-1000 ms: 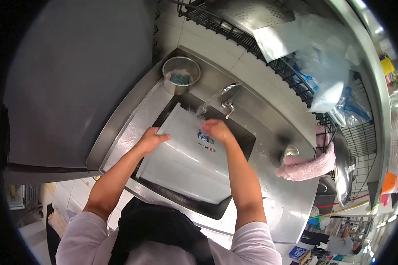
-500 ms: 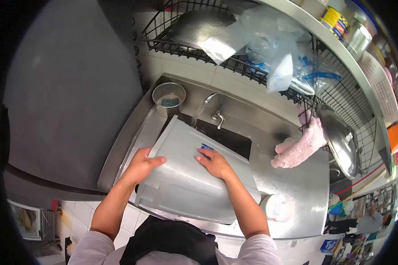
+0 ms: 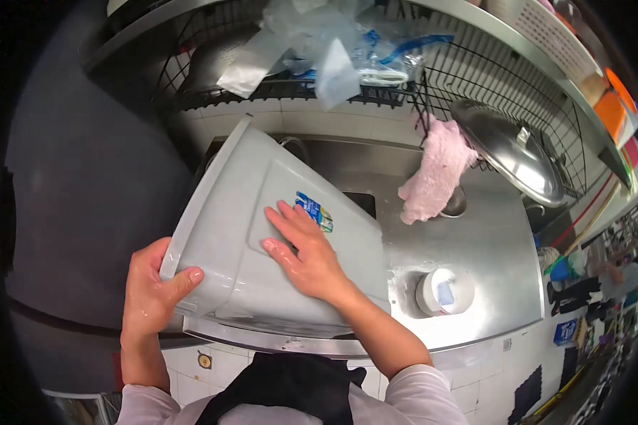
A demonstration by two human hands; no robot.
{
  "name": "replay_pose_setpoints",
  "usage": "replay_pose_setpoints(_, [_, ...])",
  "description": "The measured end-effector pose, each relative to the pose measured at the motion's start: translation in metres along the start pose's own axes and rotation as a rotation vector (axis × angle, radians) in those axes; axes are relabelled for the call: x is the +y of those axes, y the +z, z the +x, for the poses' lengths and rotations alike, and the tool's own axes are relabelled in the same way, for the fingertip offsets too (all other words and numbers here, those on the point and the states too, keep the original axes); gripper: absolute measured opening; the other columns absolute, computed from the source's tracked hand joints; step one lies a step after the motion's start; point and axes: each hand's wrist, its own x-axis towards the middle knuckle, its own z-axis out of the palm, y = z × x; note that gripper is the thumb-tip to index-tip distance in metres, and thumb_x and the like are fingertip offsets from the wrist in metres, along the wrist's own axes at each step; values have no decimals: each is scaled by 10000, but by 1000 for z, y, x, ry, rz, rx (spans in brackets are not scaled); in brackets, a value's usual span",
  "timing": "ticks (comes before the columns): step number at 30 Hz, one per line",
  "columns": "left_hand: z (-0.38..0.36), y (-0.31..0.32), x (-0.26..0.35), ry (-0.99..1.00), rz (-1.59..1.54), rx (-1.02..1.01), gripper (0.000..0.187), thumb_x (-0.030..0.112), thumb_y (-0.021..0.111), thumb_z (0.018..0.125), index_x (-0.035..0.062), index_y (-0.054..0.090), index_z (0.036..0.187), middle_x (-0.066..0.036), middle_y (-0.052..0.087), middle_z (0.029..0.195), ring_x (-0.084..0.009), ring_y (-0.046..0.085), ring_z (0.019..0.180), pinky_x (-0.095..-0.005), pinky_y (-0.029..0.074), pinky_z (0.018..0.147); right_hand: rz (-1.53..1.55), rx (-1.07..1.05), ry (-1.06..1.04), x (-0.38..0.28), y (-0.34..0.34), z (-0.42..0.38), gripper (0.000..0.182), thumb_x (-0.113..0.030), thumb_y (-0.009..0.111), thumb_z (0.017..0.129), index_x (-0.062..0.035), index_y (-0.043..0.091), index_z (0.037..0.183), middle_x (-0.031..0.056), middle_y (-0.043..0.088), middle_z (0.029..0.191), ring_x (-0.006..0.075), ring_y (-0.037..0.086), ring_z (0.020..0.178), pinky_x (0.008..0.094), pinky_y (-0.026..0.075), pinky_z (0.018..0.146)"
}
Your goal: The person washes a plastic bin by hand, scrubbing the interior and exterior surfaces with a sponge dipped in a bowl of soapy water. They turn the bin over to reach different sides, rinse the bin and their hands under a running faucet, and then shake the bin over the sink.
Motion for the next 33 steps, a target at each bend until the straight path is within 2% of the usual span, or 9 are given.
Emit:
replay_pose_setpoints(6, [-11, 22, -30, 76, 391, -25, 202, 140, 704, 779, -18, 589, 827, -50, 590, 654, -87, 493, 591, -265, 446, 576, 84, 165, 7, 43, 39, -27, 497, -271, 585, 891, -85, 468, 1337, 200, 391, 1409, 386, 307, 1336, 421, 267, 1081])
replay_pose_setpoints(9, [-11, 44, -66, 202, 641, -62, 251, 169, 704, 785, 3, 522, 740, -105, 547, 549, -218, 527, 467, -341, 447, 491, 84, 212, 16, 80, 61, -42, 481, -235, 544, 908, -49, 451, 1341, 199, 387, 1412, 344, 338, 1331, 385, 276, 1081])
replay_pose_setpoints(11, [-8, 62, -94, 348, 685, -129, 323, 241, 662, 812, 3, 465, 715, -176, 555, 533, -401, 549, 492, -461, 449, 485, 86, 226, 28, 105, 73, -53, 477, -231, 519, 921, -38, 435, 1349, 199, 383, 1414, 335, 347, 1328, 375, 278, 1081])
replay_pose_setpoints(17, [-4, 114, -187, 414, 812, -235, 264, 236, 611, 819, 14, 495, 733, -183, 577, 552, -377, 595, 528, -468, 478, 499, -6, 211, 167, 192, 111, -90, 495, -313, 360, 984, -37, 358, 1394, 210, 397, 1399, 344, 349, 1322, 358, 286, 1081])
replay_pose_setpoints(20, [-16, 133, -221, 461, 796, -354, 124, 111, 535, 751, -8, 506, 771, -209, 606, 586, -388, 621, 547, -490, 496, 515, 46, 73, 357, 226, 107, -99, 559, -402, 290, 993, -7, 357, 1382, 196, 433, 1377, 331, 401, 1288, 371, 304, 1069])
replay_pose_setpoints(23, [-20, 147, -233, 394, 788, -444, 262, 236, 574, 818, -20, 518, 818, -221, 622, 652, -390, 638, 642, -470, 510, 584, 327, -152, 712, 239, 89, -96, 624, -483, 265, 983, -6, 375, 1371, 149, 471, 1356, 291, 469, 1225, 393, 348, 1030])
replay_pose_setpoints(25, [-17, 152, -227, 309, 801, -639, 383, 346, 585, 850, -30, 524, 886, -242, 628, 728, -398, 642, 774, -451, 512, 681, 850, 225, 819, 250, 87, -90, 626, -508, 293, 975, -22, 411, 1351, 106, 519, 1304, 237, 517, 1148, 388, 403, 965])
replay_pose_setpoints(29, [-20, 148, -250, 381, 798, -708, 428, 387, 579, 853, -31, 537, 931, -229, 629, 725, -399, 639, 778, -460, 508, 698, 930, 390, 631, 218, 70, -66, 558, -407, 391, 974, -8, 378, 1363, 125, 527, 1286, 208, 532, 1106, 370, 420, 931])
replay_pose_setpoints(33, [-12, 126, -274, 530, 796, -773, 546, 448, 587, 834, -34, 541, 1086, -213, 621, 746, -382, 634, 790, -442, 502, 739, 197, 294, 454, 239, 72, -52, 710, -138, 583, 817, -18, 240, 1426, 201, 525, 1281, 302, 538, 1134, 363, 414, 955])
